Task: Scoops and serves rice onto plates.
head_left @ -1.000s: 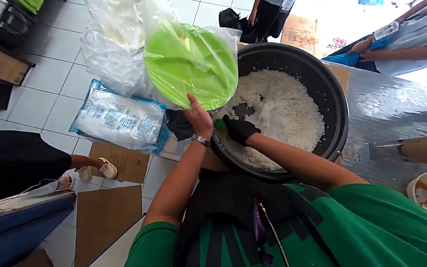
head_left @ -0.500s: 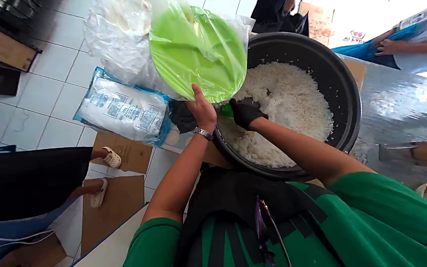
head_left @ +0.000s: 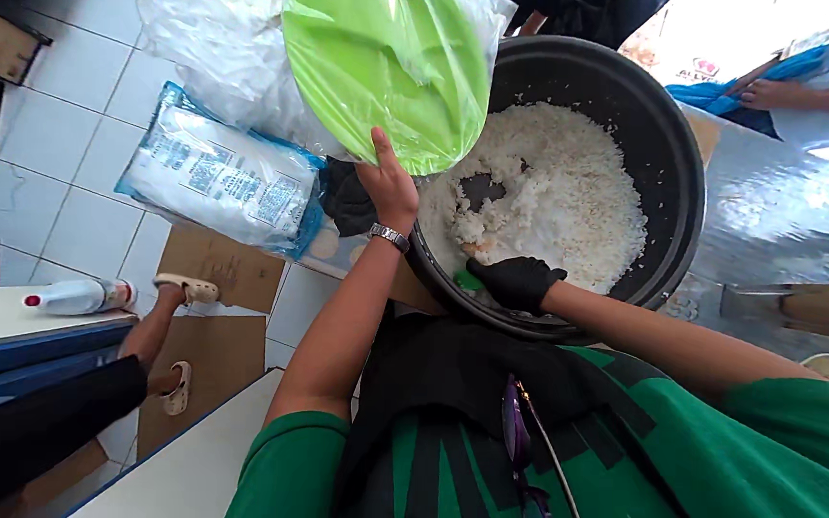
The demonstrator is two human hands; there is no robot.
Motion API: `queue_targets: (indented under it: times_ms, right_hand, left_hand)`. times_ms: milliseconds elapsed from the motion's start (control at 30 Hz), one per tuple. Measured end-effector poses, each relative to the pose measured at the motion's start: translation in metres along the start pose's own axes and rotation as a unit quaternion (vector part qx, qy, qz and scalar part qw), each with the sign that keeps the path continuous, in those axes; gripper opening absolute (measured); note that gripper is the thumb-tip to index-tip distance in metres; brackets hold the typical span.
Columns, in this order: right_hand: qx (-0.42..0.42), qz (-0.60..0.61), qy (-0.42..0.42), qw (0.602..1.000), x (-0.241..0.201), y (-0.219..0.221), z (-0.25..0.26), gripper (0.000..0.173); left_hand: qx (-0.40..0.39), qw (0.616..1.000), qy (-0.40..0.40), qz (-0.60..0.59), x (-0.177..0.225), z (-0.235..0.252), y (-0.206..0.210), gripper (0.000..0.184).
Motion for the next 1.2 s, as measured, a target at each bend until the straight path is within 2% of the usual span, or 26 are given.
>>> queue_targets:
  times_ms: [233, 333, 533, 667, 800, 900, 1067, 1133, 1200]
  right_hand:
    - [0.042, 0.031, 0.005, 0.999, -0.003, -0.036, 0.033, 0.054]
    - [0.024, 0.003, -0.007, 1.0, 0.002, -0.022, 0.022, 0.056]
    - [0.018, 0.029, 0.023, 0.999, 0.019, 0.013, -0.017, 0.042]
    - [-0.046, 0.103, 0.035, 0.993, 0.027, 0.025, -0.036, 0.048]
    - [-0.058, 0.164, 0.029, 0.984, 0.015, 0.024, -0.036, 0.049]
    - [-0.03, 0.216, 0.027, 0.976, -0.001, 0.018, -0.027, 0.052]
    - [0.06, 0.304, 0.017, 0.951, -0.017, 0.009, 0.015, 0.055]
    - [0.026, 0.345, 0.047, 0.937, -0.026, -0.009, 0.013, 0.054]
    - [0.03, 0.39, 0.057, 0.919, -0.021, -0.019, 0.02, 0.049]
  left_hand:
    - [-0.002, 1.0, -0.008, 0.025, 0.0, 0.002, 0.0, 0.041]
    - [-0.006, 1.0, 0.015, 0.025, 0.002, 0.003, 0.0, 0.04]
    - [-0.003, 0.999, 0.017, 0.043, 0.001, 0.005, 0.0, 0.043]
    - [0.0, 0.999, 0.018, 0.037, 0.002, 0.005, 0.001, 0.042]
    - [-0.002, 1.0, 0.01, 0.03, -0.001, 0.005, 0.001, 0.041]
    - [-0.007, 1.0, 0.0, 0.025, 0.0, 0.005, 0.002, 0.041]
    - [-0.012, 1.0, -0.014, 0.018, 0.0, 0.004, 0.003, 0.042]
    - [-0.012, 1.0, -0.011, 0.015, 0.002, 0.004, 0.004, 0.041]
    - [-0.018, 1.0, -0.011, 0.01, 0.001, 0.003, 0.005, 0.041]
Point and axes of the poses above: each hand's wrist, its own z-axis towards the middle knuckle, its own y-axis out of the palm, x = y × z, the point moved 8 cm from there along z, towards the middle knuckle, and after that the axes turned 5 degrees about -z, right-handed, at the moved point
